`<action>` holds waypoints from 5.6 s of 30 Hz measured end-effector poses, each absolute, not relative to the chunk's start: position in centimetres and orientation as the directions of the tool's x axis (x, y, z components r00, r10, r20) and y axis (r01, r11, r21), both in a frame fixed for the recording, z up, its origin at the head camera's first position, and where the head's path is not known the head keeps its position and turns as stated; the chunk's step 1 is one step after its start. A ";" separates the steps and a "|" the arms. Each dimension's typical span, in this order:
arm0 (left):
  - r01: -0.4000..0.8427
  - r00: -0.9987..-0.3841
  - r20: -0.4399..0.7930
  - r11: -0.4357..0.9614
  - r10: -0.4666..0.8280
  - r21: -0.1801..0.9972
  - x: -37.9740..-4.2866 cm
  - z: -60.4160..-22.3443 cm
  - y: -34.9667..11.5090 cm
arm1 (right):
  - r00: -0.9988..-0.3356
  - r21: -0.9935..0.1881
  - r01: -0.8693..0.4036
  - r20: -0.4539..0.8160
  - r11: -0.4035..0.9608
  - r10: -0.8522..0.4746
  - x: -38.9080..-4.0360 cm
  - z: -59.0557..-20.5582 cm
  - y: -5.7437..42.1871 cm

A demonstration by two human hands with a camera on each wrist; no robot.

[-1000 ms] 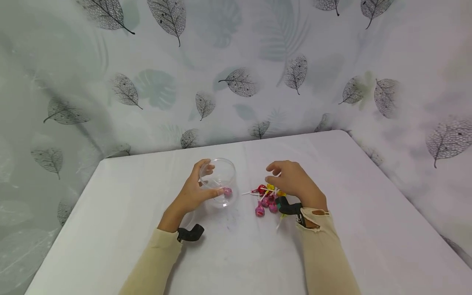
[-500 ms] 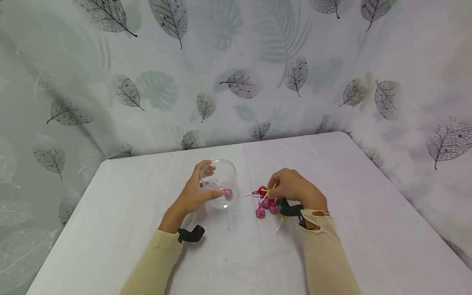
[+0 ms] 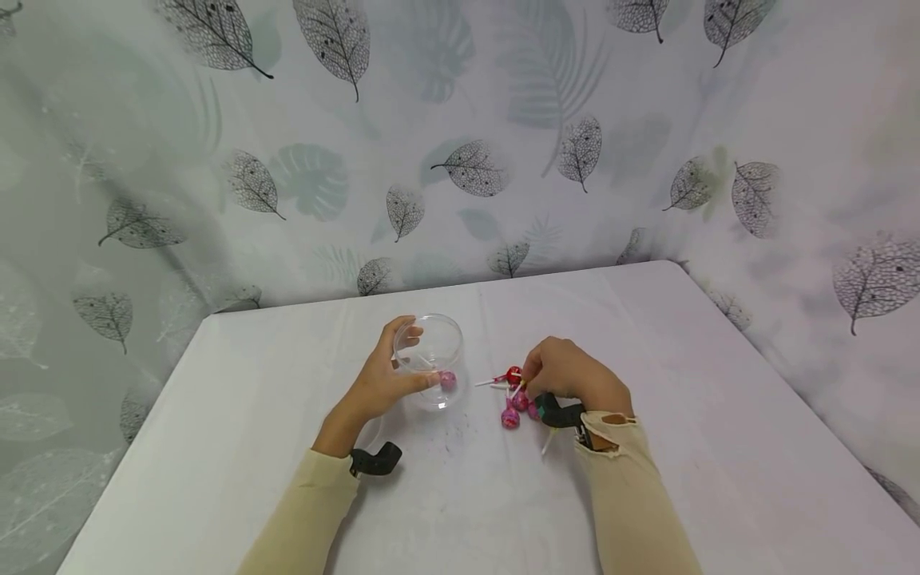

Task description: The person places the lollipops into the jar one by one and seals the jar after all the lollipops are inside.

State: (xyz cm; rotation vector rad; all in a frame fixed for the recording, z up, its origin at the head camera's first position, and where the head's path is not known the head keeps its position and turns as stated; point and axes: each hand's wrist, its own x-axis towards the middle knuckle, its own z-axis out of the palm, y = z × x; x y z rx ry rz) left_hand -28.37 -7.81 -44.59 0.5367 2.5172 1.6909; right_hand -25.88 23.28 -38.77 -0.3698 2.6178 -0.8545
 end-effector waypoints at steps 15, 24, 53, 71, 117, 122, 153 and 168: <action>0.247 -0.936 0.136 0.334 0.323 0.910 -28.3 -44.4 -7.8 | -0.902 -0.594 -0.159 -0.237 0.789 -0.360 -25.9 -38.8 23.0; 0.248 -0.938 0.136 0.342 0.318 0.906 -28.2 -44.4 -7.7 | -0.920 -0.608 -0.157 -0.198 0.779 -0.339 -25.9 -39.0 23.1; 0.244 -0.940 0.133 0.347 0.314 0.906 -28.1 -44.4 -7.8 | -0.970 -0.646 -0.202 0.026 0.736 -0.243 -25.6 -37.9 22.8; 0.243 -0.942 0.128 0.371 0.309 0.896 -28.2 -44.4 -7.7 | -0.955 -0.675 -0.283 0.263 0.682 -0.136 -25.2 -37.7 21.7; 0.234 -0.943 0.117 0.369 0.312 0.899 -28.1 -44.2 -7.8 | -0.854 -0.724 -0.454 0.519 0.520 -0.023 -24.6 -37.7 18.0; 0.232 -0.940 0.107 0.375 0.325 0.898 -28.1 -44.2 -7.8 | -0.854 -0.724 -0.461 0.520 0.513 -0.034 -24.5 -37.7 17.8; 0.212 -0.926 0.074 0.350 0.369 0.912 -27.8 -43.7 -7.9 | -0.876 -0.727 -0.474 0.447 0.497 -0.182 -24.3 -38.1 15.6; 0.216 -0.921 0.074 0.344 0.382 0.914 -27.7 -43.8 -7.9 | -0.886 -0.712 -0.459 0.410 0.531 -0.216 -24.2 -38.5 15.4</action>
